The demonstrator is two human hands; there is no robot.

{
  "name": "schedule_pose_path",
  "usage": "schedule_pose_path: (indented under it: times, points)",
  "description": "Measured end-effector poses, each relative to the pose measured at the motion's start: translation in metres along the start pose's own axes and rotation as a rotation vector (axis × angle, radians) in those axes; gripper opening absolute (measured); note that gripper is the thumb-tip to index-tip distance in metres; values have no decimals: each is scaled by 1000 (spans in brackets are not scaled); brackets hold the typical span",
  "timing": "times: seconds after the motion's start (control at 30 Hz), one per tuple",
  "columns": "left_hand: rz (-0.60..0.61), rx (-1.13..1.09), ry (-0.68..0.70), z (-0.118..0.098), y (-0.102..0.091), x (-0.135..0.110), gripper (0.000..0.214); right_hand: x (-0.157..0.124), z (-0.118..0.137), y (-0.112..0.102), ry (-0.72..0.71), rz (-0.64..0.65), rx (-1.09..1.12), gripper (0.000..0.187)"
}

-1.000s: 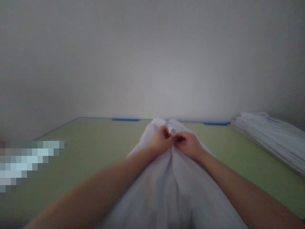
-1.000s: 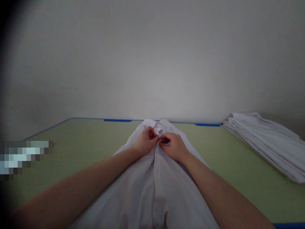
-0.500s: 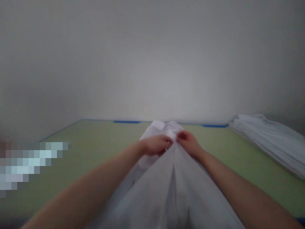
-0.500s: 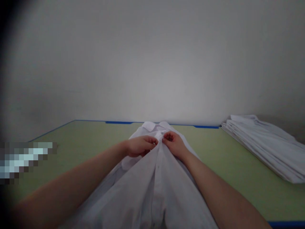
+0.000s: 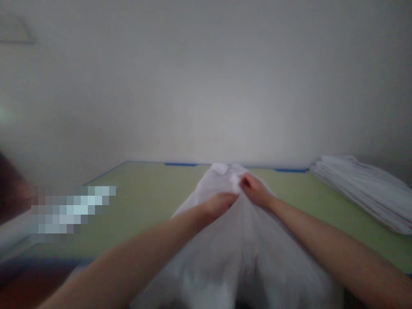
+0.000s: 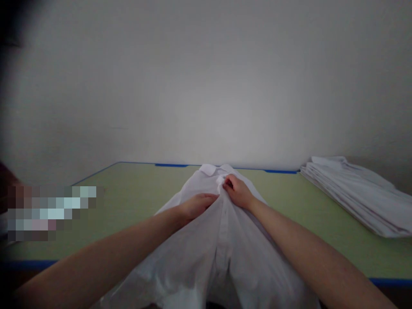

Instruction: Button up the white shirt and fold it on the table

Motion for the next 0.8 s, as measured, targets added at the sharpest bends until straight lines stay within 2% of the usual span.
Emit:
schedule_pose_path:
  times: [0.1,0.2,0.27,0.33,0.43,0.6,0.8]
  points:
    - [-15,62,5,-1,3,-5,37,1,-5,-10,111,13,-115,7]
    - [-149,357,28,-5,-6,-8,35,-6,0,-28,239,-28,-196,11]
    - [-249,565,53,-11,-11,-11,36,-16,13,-37,244,-33,-222,17]
    - [-292,692,85,-17,-8,-14,38,-28,27,-37,212,26,-233,32]
    - [-269,774,122,-21,3,-19,42,-48,35,-25,223,155,-196,46]
    - [-173,874,149,-23,20,-32,44,-66,20,-1,396,331,51,62]
    - [-51,970,74,-17,24,-47,35,-64,18,-1,343,315,-122,43]
Point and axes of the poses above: each hand's wrist, its own x-axis towards the middle knuckle, its own y-axis out of the palm, z = x × y, the point moved 8 cm from there along x, towards the middle knuckle, and after that the axes turned 13 degrees about -x, right-handed, at the moved point
